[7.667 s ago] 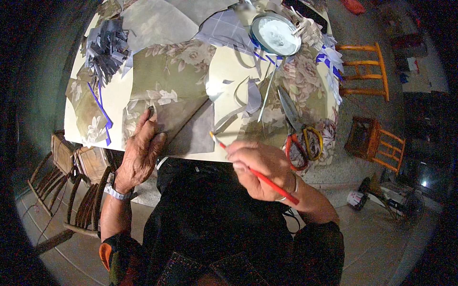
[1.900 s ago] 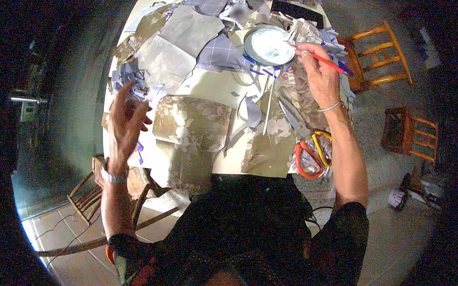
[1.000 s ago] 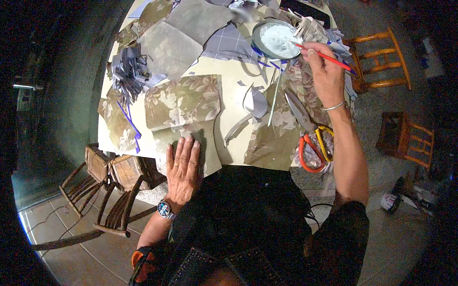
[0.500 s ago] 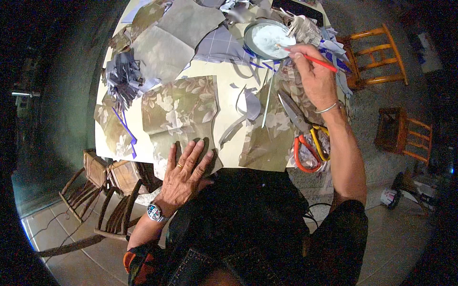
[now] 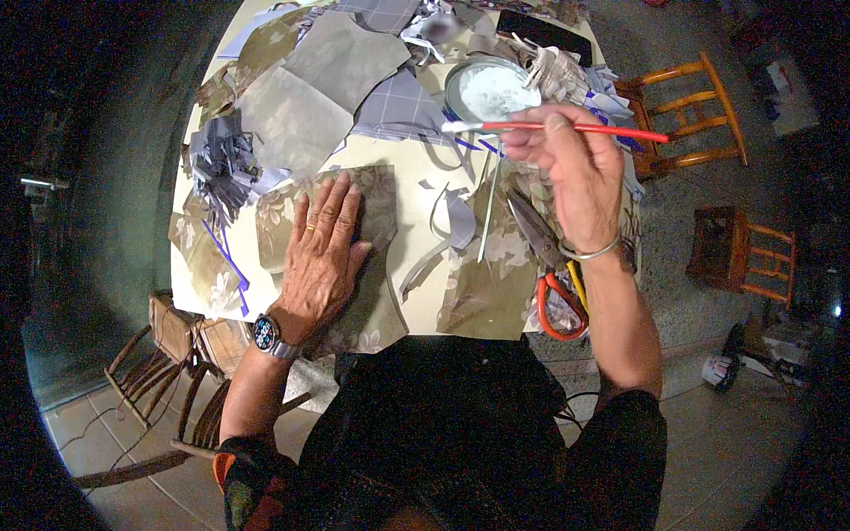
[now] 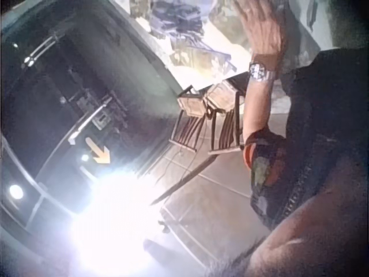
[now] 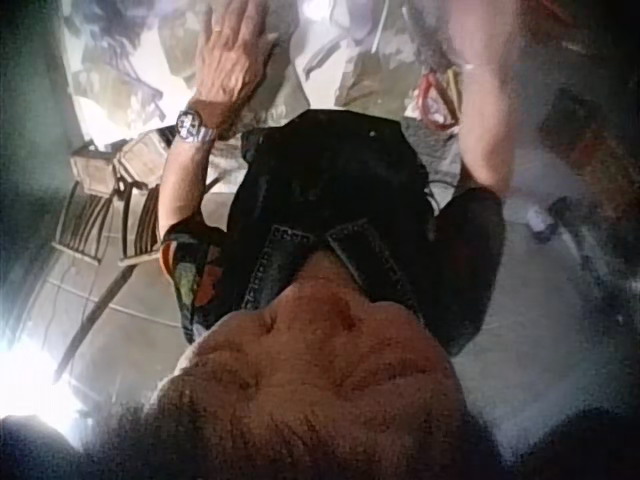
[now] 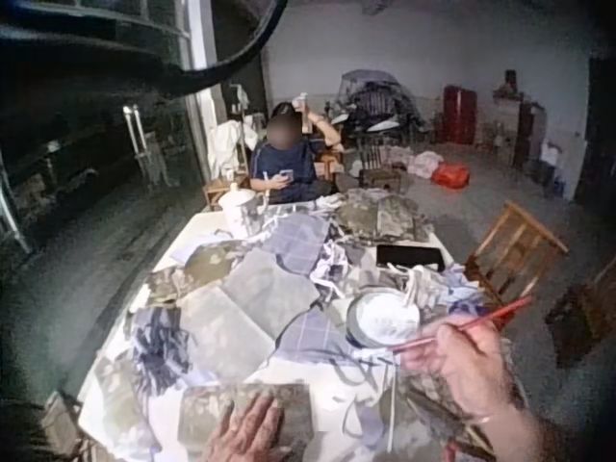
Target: The person cuts floral patterned fabric using scissors and applies glue to the edges with a brush.
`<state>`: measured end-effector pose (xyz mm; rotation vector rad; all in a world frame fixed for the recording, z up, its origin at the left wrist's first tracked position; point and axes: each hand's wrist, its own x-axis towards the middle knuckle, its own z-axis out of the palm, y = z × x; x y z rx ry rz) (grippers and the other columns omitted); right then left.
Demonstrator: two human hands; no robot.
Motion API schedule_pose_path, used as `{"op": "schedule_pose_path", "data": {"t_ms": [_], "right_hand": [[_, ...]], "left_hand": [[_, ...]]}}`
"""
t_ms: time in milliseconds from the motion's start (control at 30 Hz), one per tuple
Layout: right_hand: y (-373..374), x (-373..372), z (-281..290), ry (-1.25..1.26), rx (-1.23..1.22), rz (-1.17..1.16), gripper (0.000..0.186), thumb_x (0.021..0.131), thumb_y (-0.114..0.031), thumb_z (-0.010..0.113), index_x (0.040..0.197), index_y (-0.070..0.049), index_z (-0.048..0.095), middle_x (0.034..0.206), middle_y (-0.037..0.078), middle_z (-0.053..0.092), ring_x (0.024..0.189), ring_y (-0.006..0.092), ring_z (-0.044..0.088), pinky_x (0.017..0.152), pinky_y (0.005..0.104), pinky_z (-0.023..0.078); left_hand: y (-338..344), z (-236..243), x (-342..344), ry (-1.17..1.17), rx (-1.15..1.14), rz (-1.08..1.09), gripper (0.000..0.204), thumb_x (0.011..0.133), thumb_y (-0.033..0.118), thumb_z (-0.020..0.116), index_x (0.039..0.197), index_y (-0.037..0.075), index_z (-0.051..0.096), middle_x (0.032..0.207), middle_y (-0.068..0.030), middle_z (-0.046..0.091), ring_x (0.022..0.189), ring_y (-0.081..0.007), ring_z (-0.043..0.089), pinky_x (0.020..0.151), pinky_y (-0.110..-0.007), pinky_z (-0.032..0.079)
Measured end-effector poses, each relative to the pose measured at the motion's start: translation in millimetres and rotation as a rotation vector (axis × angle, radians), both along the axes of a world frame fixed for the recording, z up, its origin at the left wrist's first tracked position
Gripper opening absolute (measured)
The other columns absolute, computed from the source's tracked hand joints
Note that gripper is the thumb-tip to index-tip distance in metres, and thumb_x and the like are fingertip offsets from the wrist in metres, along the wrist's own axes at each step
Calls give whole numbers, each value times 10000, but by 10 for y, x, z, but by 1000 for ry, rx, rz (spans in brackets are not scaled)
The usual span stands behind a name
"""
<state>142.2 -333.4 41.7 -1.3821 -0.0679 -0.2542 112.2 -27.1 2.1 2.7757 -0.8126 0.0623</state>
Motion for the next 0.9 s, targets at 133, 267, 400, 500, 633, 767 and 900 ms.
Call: {"op": "schedule_pose_path", "data": {"t_ms": [133, 267, 400, 500, 633, 767, 900], "right_hand": [[140, -38, -40, 112, 112, 113, 229, 1039, -156, 485, 1086, 40, 594, 1038, 192, 687, 882, 242, 707, 796, 359, 591], [236, -2, -170, 185, 123, 166, 228, 1040, -171, 490, 1086, 25, 597, 1029, 183, 688, 878, 236, 708, 786, 359, 592], [306, 34, -239, 256, 103, 195, 243, 1042, -183, 488, 1079, 33, 595, 1023, 181, 686, 865, 227, 704, 786, 358, 593], [324, 43, -278, 272, 95, 230, 241, 1042, -175, 485, 1081, 41, 584, 1022, 188, 682, 862, 226, 702, 786, 356, 594], [346, 50, -310, 278, 79, 251, 235, 1041, -172, 480, 1089, 33, 585, 1025, 197, 687, 864, 240, 710, 779, 364, 598], [363, 59, -325, 286, 65, 264, 237, 1042, -175, 478, 1098, 29, 586, 1026, 199, 688, 859, 245, 716, 774, 367, 600], [364, 59, -344, 306, 71, 281, 235, 1042, -170, 479, 1095, 37, 576, 1028, 196, 681, 863, 245, 711, 776, 360, 599]], "left_hand": [[11, -99, 43, 65, -31, 3, 682, 941, 215, 587, 1522, 4, 299, 1607, -179, 253, 1498, -333, 219, 1221, -500, 145], [21, -150, 46, 80, -24, 15, 673, 953, 234, 568, 1519, -6, 297, 1607, -182, 251, 1500, -330, 215, 1220, -499, 145], [28, -158, 48, 89, -33, 10, 673, 955, 225, 561, 1523, -8, 284, 1607, -182, 250, 1502, -327, 211, 1222, -496, 141], [21, -163, 42, 103, -10, 24, 677, 954, 215, 555, 1527, -6, 270, 1609, -179, 244, 1504, -324, 204, 1225, -492, 135], [18, -140, 43, 94, 1, 22, 670, 956, 205, 542, 1530, -1, 265, 1610, -178, 241, 1505, -320, 202, 1227, -489, 133], [22, -138, 41, 98, -4, 26, 666, 956, 205, 541, 1529, 2, 270, 1608, -179, 246, 1504, -317, 208, 1227, -488, 134], [22, -143, 41, 93, -17, 29, 665, 953, 202, 546, 1528, 7, 275, 1606, -180, 251, 1503, -317, 212, 1226, -490, 138]]}}
